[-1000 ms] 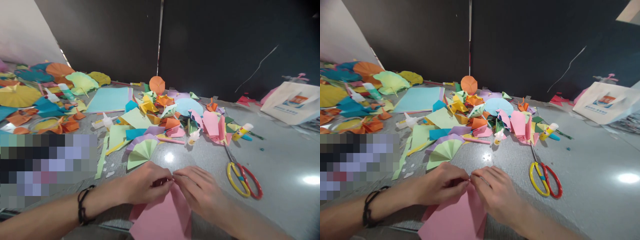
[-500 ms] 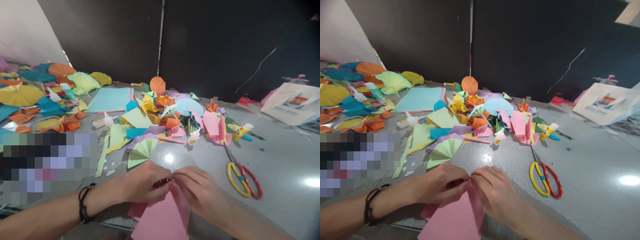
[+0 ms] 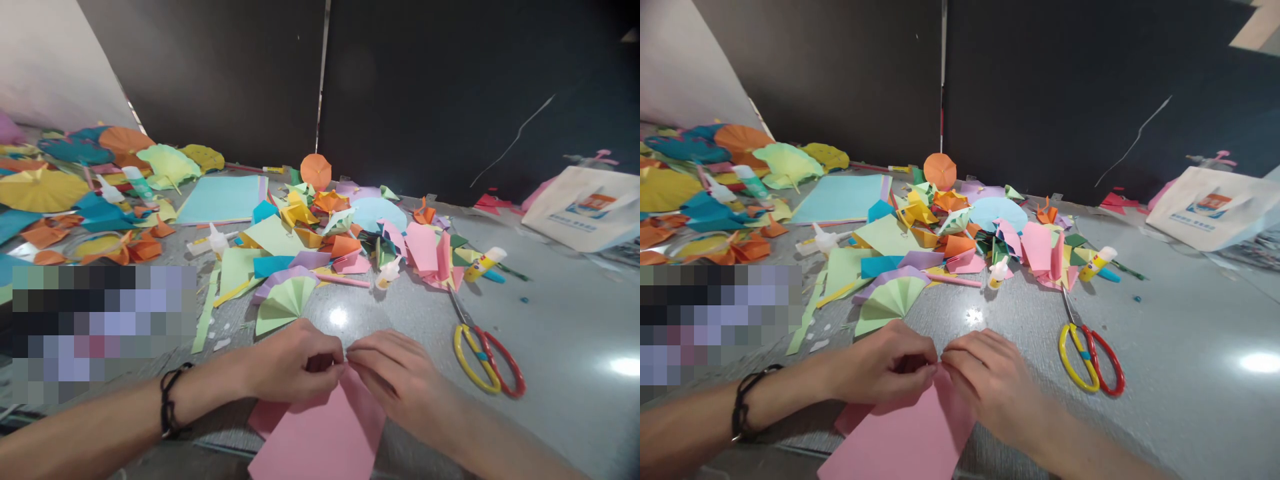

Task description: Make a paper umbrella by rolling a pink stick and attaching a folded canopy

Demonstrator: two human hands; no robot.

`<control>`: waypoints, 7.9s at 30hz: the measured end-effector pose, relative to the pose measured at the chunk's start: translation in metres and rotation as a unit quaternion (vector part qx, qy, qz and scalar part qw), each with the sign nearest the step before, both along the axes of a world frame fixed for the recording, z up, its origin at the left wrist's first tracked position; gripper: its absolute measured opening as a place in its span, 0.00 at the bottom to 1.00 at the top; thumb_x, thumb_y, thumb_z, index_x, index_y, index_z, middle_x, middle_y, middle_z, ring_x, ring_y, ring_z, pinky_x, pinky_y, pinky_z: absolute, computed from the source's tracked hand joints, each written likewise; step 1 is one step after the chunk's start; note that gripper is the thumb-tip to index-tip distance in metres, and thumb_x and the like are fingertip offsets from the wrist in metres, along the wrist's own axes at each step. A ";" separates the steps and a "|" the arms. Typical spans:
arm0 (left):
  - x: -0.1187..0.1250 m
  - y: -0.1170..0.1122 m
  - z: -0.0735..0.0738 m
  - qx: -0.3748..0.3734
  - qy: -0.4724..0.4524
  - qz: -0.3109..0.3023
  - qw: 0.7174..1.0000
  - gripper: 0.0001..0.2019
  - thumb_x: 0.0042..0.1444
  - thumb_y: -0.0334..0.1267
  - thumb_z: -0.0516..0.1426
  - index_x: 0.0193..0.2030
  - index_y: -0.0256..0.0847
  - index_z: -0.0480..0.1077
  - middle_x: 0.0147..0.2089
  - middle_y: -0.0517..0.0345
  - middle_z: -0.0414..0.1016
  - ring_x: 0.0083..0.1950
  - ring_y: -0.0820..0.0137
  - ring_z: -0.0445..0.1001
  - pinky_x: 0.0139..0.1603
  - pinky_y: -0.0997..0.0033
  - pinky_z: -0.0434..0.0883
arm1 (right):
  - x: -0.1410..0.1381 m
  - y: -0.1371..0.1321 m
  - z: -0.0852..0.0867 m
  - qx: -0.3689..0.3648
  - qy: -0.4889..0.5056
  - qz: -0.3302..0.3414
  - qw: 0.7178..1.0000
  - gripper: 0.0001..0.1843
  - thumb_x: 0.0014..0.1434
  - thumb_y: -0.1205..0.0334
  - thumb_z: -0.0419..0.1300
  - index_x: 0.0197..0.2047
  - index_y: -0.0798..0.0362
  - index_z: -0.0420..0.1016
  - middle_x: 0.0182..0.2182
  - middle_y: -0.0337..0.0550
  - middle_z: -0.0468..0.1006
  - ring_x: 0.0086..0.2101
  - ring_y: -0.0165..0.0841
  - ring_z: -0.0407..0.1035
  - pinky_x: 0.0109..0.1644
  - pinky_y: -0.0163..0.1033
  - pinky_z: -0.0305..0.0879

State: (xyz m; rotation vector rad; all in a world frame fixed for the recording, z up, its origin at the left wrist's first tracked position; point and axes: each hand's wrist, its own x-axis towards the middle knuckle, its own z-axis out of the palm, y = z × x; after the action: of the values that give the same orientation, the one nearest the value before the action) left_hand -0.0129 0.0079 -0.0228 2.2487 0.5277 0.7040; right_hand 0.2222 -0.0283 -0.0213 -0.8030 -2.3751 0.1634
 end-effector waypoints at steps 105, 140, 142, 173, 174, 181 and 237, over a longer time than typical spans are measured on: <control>0.000 0.000 0.008 -0.150 0.056 0.030 0.987 0.05 0.59 0.32 0.59 0.33 0.35 0.75 0.22 0.67 0.68 0.23 0.80 0.62 0.23 0.84 0.58 | -0.005 0.000 0.000 -0.115 0.066 -0.003 0.991 0.07 0.68 0.70 0.60 0.42 0.51 0.79 0.37 0.39 0.84 0.37 0.32 0.76 0.45 0.40 0.70; 0.000 0.002 0.002 -0.296 0.044 0.021 0.954 0.08 0.59 0.37 0.60 0.31 0.35 0.74 0.23 0.66 0.67 0.24 0.79 0.61 0.23 0.81 0.58 | -0.006 -0.002 0.006 -0.245 0.046 -0.043 0.968 0.08 0.64 0.73 0.61 0.38 0.50 0.78 0.35 0.37 0.81 0.36 0.31 0.74 0.41 0.37 0.66; 0.000 0.003 0.003 -0.285 0.038 0.016 0.957 0.08 0.60 0.37 0.60 0.31 0.35 0.73 0.22 0.67 0.66 0.23 0.79 0.60 0.23 0.81 0.58 | -0.006 -0.003 0.007 -0.244 0.049 -0.042 0.968 0.09 0.64 0.73 0.60 0.38 0.50 0.78 0.35 0.37 0.81 0.36 0.31 0.74 0.41 0.37 0.67; 0.000 0.004 0.005 -0.272 0.044 0.031 0.961 0.08 0.60 0.36 0.61 0.31 0.36 0.73 0.22 0.66 0.67 0.23 0.78 0.62 0.24 0.81 0.58 | 0.002 0.004 0.010 -0.248 0.006 -0.034 0.968 0.07 0.68 0.70 0.59 0.38 0.51 0.74 0.32 0.36 0.76 0.31 0.29 0.68 0.36 0.35 0.61; 0.000 0.004 0.005 -0.274 0.044 0.032 0.960 0.10 0.60 0.38 0.62 0.31 0.36 0.73 0.22 0.65 0.68 0.23 0.78 0.62 0.24 0.80 0.58 | 0.001 0.004 0.009 -0.251 0.004 -0.037 0.967 0.07 0.67 0.70 0.59 0.37 0.51 0.73 0.32 0.36 0.76 0.31 0.29 0.67 0.36 0.35 0.60; 0.000 0.005 0.005 -0.262 0.031 0.027 0.964 0.12 0.61 0.40 0.61 0.30 0.35 0.72 0.23 0.65 0.68 0.24 0.78 0.61 0.24 0.81 0.57 | 0.000 0.004 0.009 -0.253 0.006 -0.042 0.966 0.07 0.65 0.72 0.60 0.38 0.51 0.73 0.34 0.36 0.76 0.33 0.30 0.68 0.38 0.36 0.61; -0.001 0.001 0.006 -0.082 0.059 0.006 0.995 0.09 0.62 0.30 0.59 0.31 0.35 0.76 0.21 0.68 0.62 0.23 0.80 0.57 0.24 0.81 0.54 | -0.002 -0.003 -0.001 -0.099 0.012 -0.009 0.995 0.07 0.71 0.69 0.59 0.41 0.52 0.78 0.38 0.42 0.82 0.37 0.35 0.75 0.44 0.43 0.71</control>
State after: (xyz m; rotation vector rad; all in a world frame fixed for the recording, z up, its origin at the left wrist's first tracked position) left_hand -0.0138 0.0088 -0.0171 2.1445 0.6328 0.5150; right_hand 0.2207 -0.0313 -0.0225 -0.9086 -2.3527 0.4038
